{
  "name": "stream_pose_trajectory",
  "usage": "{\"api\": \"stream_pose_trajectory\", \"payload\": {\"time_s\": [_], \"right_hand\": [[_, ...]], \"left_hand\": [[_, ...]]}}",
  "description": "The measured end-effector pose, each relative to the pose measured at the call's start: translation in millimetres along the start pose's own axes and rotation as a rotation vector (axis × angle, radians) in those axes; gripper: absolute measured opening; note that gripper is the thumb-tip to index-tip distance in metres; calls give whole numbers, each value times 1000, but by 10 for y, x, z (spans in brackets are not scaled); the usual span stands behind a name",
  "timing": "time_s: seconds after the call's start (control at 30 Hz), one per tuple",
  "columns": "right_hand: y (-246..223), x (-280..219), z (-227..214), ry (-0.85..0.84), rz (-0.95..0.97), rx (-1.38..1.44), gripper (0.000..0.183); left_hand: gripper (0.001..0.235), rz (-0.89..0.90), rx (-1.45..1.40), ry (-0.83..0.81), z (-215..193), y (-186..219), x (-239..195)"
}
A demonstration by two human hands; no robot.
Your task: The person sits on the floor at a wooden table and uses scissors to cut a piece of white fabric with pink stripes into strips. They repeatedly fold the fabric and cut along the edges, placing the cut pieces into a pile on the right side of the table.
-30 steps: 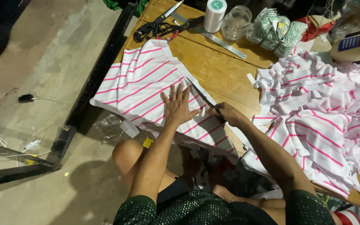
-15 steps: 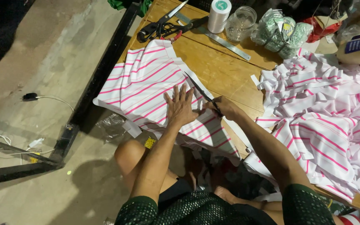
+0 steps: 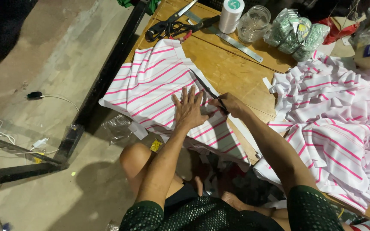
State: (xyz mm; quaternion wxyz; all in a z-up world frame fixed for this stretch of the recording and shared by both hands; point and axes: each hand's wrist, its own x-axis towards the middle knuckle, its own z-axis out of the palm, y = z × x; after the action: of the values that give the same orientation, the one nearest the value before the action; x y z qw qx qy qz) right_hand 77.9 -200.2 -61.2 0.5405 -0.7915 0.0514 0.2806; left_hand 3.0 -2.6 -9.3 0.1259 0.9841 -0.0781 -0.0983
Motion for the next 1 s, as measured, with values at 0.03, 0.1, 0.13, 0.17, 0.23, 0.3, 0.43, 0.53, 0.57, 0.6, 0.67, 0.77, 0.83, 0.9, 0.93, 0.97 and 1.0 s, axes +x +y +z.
{"api": "stream_pose_trajectory", "payload": {"time_s": [0.03,0.1,0.13,0.17,0.23,0.3,0.43,0.53,0.57,0.6,0.67,0.77,0.83,0.9,0.93,0.97,1.0], "right_hand": [[56,47,5,-1,0,1,36],[170,138,2,13,-49,58,39],[117,75,8,14,-49,59,39],[65,7,22,9,-49,-5,34],[34,-163,37,7,-50,-66,28],[81,-368,39,38,-122,-250,33],[188,-874,157,244,-134,-415,20],[657,-674,176,490,-190,-462,39],[781,-599,220,600,-347,-368,36],[904,-525,265,709,-503,-270,35],[845,-531,338,755,-553,-245,33],[1303,-334,371,844,-628,-276,34],[1530,-298,377,885,-669,-331,36],[1566,-476,412,914,-660,-356,33],[1594,-496,391,916,-659,-356,33],[1642,-539,378,921,-666,-428,34],[1689,-579,367,926,-672,-499,36]], "left_hand": [[98,-1,1,-1,16,-10,10],[98,4,-24,0,50,-21,38],[98,5,-24,0,41,-14,36],[98,0,-24,6,33,-12,27],[97,-2,-22,12,32,-12,17],[98,-29,-51,74,53,-17,12],[86,-75,-62,203,183,-49,45],[91,-83,-29,130,185,64,37],[91,-104,-14,49,86,167,-41],[91,-126,2,-32,-14,272,-122],[88,-100,25,-47,41,487,-239],[79,-58,1,-1,503,728,-337],[73,-47,-44,73,772,791,-383],[65,8,-271,289,923,801,-469],[65,10,-271,289,986,714,-341],[62,-16,-228,305,1063,634,-231],[59,-41,-185,322,1142,552,-120]]}}
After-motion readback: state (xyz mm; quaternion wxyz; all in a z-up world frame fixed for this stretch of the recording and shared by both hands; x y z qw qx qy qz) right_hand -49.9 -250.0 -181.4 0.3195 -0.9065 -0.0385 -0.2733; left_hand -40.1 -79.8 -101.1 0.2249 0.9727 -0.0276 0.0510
